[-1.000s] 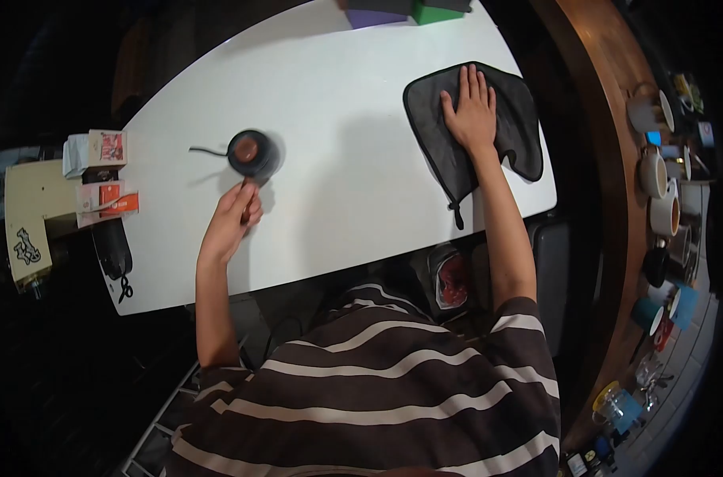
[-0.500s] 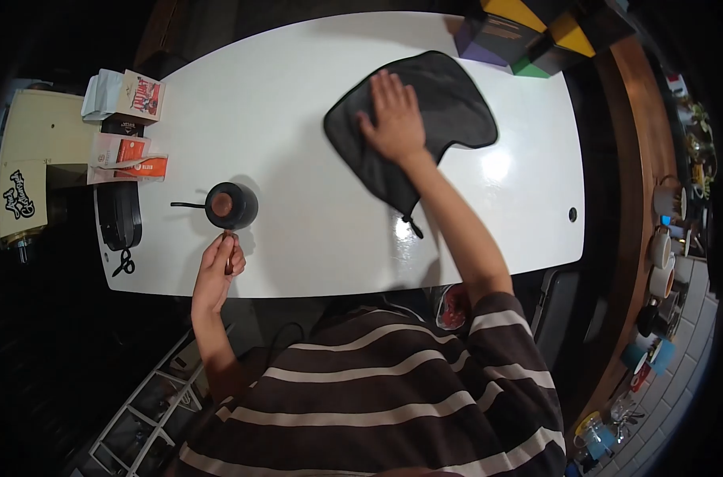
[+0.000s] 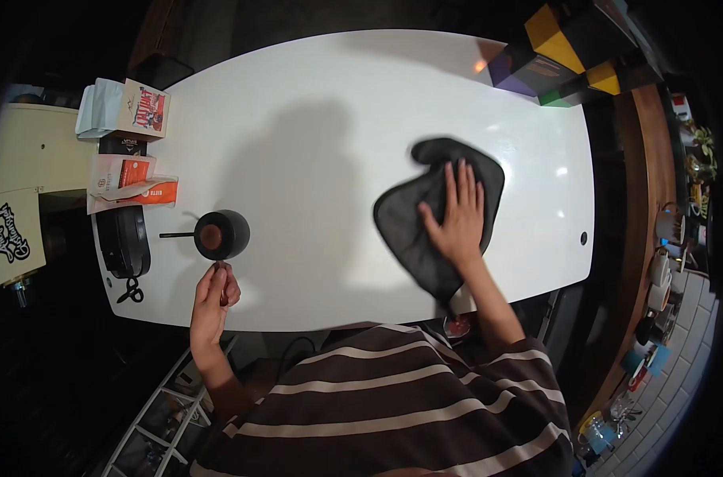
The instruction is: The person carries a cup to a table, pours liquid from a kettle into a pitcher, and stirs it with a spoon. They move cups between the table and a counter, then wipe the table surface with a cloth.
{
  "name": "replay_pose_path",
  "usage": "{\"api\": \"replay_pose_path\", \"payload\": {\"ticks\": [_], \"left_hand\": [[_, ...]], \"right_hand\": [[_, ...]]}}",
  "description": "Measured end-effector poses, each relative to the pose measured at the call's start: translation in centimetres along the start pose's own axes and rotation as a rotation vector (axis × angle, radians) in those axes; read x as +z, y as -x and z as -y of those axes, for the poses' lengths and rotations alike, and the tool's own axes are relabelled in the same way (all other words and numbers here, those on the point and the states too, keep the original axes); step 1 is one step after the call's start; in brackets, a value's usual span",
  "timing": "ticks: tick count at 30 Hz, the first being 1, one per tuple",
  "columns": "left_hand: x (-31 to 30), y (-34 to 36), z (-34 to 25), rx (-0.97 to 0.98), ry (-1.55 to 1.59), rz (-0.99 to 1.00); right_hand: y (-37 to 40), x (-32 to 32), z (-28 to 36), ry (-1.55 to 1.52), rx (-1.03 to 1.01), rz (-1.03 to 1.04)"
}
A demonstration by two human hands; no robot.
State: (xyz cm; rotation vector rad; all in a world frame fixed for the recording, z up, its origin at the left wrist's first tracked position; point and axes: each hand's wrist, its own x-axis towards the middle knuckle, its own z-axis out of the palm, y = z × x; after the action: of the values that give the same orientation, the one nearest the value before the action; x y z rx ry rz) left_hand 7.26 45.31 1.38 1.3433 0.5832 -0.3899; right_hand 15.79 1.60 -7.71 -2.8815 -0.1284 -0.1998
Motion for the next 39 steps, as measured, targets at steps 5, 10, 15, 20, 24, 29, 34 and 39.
{"api": "replay_pose_path", "payload": {"ticks": [5, 10, 15, 20, 24, 29, 34, 39], "left_hand": [[-1.0, -0.2, 1.4, -0.003, 0.062, -0.016], [-2.4, 1.3, 2.5, -0.018, 0.045, -0.004], [-2.9, 3.2, 3.2, -0.008, 0.058, -0.09], [-3.4, 5.0, 3.7, 0.013, 0.084, -0.071], [-3.3, 6.4, 4.3, 0.05, 0.122, -0.082], [-2.3, 7.4, 4.2, 0.068, 0.1, -0.099], [-1.8, 8.2, 4.0, 0.087, 0.12, -0.101], [-1.3, 7.8, 4.0, 0.072, 0.14, -0.106]], "right_hand": [[-11.5, 4.1, -3.3, 0.083, -0.019, -0.212], [-21.9, 8.0, -3.8, 0.142, -0.04, -0.283], [-28.4, 11.6, 1.3, 0.108, -0.118, -0.266], [-30.4, 14.4, 11.5, 0.079, -0.23, -0.187], [-27.4, 16.2, 20.4, -0.059, -0.433, -0.183], [-19.7, 16.6, 28.1, -0.188, -0.676, -0.105], [-10.1, 13.8, 27.7, -0.261, -0.917, 0.052], [-1.2, 6.9, 19.7, -0.405, -0.91, 0.242]]}}
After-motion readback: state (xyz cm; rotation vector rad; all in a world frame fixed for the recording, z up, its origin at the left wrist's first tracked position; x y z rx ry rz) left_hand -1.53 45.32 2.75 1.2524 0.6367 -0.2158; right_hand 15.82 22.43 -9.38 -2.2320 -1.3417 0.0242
